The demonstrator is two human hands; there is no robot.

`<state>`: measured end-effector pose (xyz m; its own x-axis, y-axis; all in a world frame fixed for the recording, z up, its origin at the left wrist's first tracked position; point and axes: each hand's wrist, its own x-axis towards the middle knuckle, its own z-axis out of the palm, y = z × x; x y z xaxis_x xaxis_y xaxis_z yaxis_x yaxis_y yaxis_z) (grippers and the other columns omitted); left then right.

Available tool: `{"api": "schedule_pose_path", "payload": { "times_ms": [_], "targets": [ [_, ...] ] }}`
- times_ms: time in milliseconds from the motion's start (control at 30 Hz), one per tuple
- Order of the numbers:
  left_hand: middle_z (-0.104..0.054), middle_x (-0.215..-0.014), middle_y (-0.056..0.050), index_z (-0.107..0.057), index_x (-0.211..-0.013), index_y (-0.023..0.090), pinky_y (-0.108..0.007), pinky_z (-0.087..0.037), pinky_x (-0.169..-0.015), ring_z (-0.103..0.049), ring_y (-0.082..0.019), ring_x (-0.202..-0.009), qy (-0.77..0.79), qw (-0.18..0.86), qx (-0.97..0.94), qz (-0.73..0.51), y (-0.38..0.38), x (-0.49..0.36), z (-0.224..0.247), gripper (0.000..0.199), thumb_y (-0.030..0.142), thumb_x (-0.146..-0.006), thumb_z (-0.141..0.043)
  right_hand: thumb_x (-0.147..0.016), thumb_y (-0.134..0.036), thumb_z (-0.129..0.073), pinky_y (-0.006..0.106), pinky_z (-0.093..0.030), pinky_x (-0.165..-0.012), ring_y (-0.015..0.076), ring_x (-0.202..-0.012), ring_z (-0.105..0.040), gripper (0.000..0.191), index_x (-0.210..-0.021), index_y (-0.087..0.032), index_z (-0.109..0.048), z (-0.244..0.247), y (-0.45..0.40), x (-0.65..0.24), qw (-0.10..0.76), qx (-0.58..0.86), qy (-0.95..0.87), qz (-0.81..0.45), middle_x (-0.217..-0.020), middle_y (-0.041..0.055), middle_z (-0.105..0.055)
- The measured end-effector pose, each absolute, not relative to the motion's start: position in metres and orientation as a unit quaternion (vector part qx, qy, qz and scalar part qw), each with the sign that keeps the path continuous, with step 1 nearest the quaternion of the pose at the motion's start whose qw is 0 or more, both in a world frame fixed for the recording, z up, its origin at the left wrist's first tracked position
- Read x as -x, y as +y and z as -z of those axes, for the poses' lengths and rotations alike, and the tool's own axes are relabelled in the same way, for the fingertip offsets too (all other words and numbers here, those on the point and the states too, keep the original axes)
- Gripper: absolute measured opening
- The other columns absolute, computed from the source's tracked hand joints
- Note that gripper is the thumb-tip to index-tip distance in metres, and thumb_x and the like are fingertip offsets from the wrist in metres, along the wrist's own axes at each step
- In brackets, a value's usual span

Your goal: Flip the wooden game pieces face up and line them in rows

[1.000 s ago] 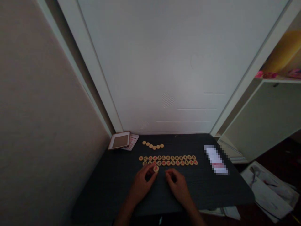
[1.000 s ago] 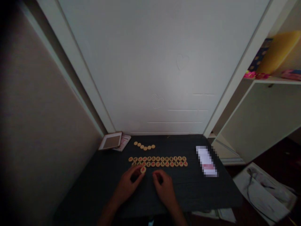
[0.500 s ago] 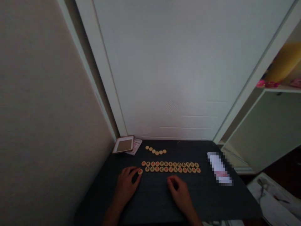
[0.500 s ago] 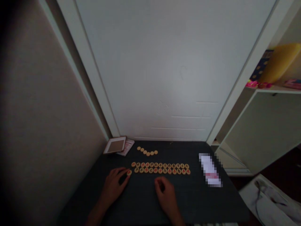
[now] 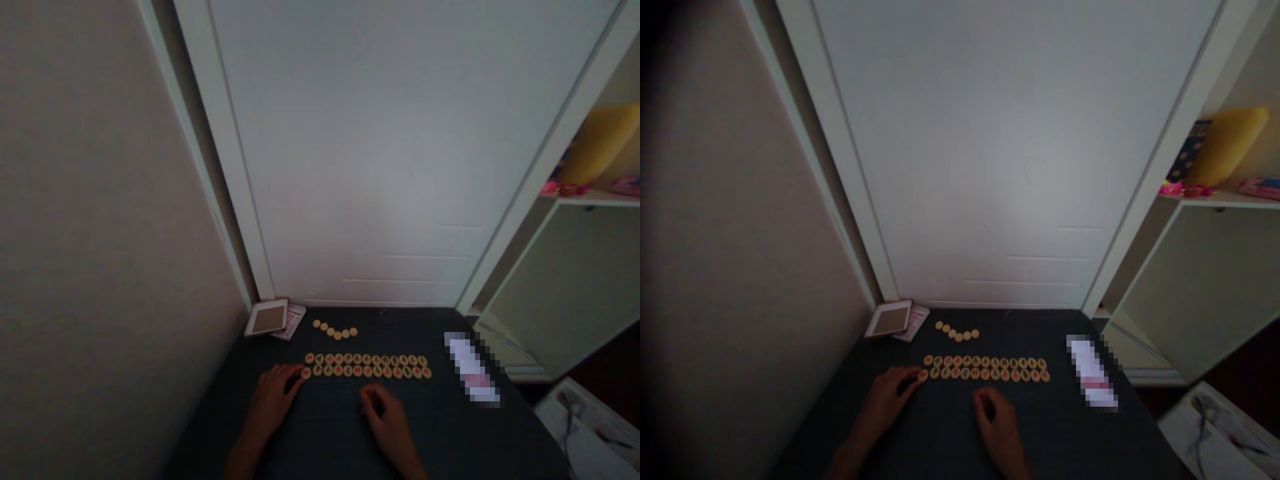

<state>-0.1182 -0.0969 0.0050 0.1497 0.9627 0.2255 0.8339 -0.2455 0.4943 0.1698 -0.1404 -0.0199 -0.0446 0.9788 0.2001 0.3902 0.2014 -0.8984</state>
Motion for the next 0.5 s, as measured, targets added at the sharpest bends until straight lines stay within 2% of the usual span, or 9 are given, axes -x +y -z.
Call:
{"api": "schedule_pose_path", "payload": {
  "times_ms": [267, 333, 433, 500],
  "targets": [
    [-0.072, -0.107, -0.004, -0.064, -0.128, 0.029, -0.037, -0.053, -0.091, -0.068, -0.023, -0.099, 0.563, 0.192, -0.765, -0.246, -0.079, 0.130, -0.002, 0.036, 0.029, -0.092, -0.058, -0.096, -0.048, -0.053, 0.026, -0.049, -0.070, 0.0196, -0.075, -0.068, 0.035, -0.091, -0.020, -0.073, 0.019, -0.142, -0.168, 0.446, 0.536, -0.641, -0.322, -0.081, 0.0037, -0.073],
    [-0.069, -0.117, -0.005, -0.063, -0.130, 0.030, -0.039, -0.051, -0.097, -0.065, -0.024, -0.109, 0.547, 0.179, -0.779, -0.248, -0.075, 0.131, -0.003, 0.039, 0.027, -0.091, -0.059, -0.096, -0.050, -0.052, 0.026, -0.050, -0.069, 0.0199, -0.075, -0.068, 0.036, -0.091, -0.020, -0.073, 0.017, -0.142, -0.168, 0.448, 0.537, -0.638, -0.322, -0.081, 0.0042, -0.073],
    [-0.057, -0.142, -0.004, -0.060, -0.133, 0.033, -0.046, -0.040, -0.112, -0.053, -0.026, -0.129, 0.521, 0.164, -0.803, -0.241, -0.073, 0.132, -0.006, 0.047, 0.024, -0.088, -0.064, -0.095, -0.051, -0.052, 0.025, -0.050, -0.068, 0.0197, -0.074, -0.068, 0.037, -0.091, -0.020, -0.073, 0.015, -0.142, -0.167, 0.451, 0.535, -0.638, -0.323, -0.080, 0.0040, -0.073],
    [-0.052, -0.149, -0.003, -0.059, -0.134, 0.034, -0.050, -0.035, -0.115, -0.049, -0.027, -0.134, 0.505, 0.169, -0.815, -0.229, -0.071, 0.131, -0.010, 0.047, 0.024, -0.089, -0.063, -0.095, -0.050, -0.053, 0.025, -0.050, -0.067, 0.0195, -0.072, -0.068, 0.037, -0.090, -0.020, -0.073, 0.014, -0.142, -0.167, 0.457, 0.533, -0.638, -0.315, -0.079, 0.0039, -0.073]
  ]
}}
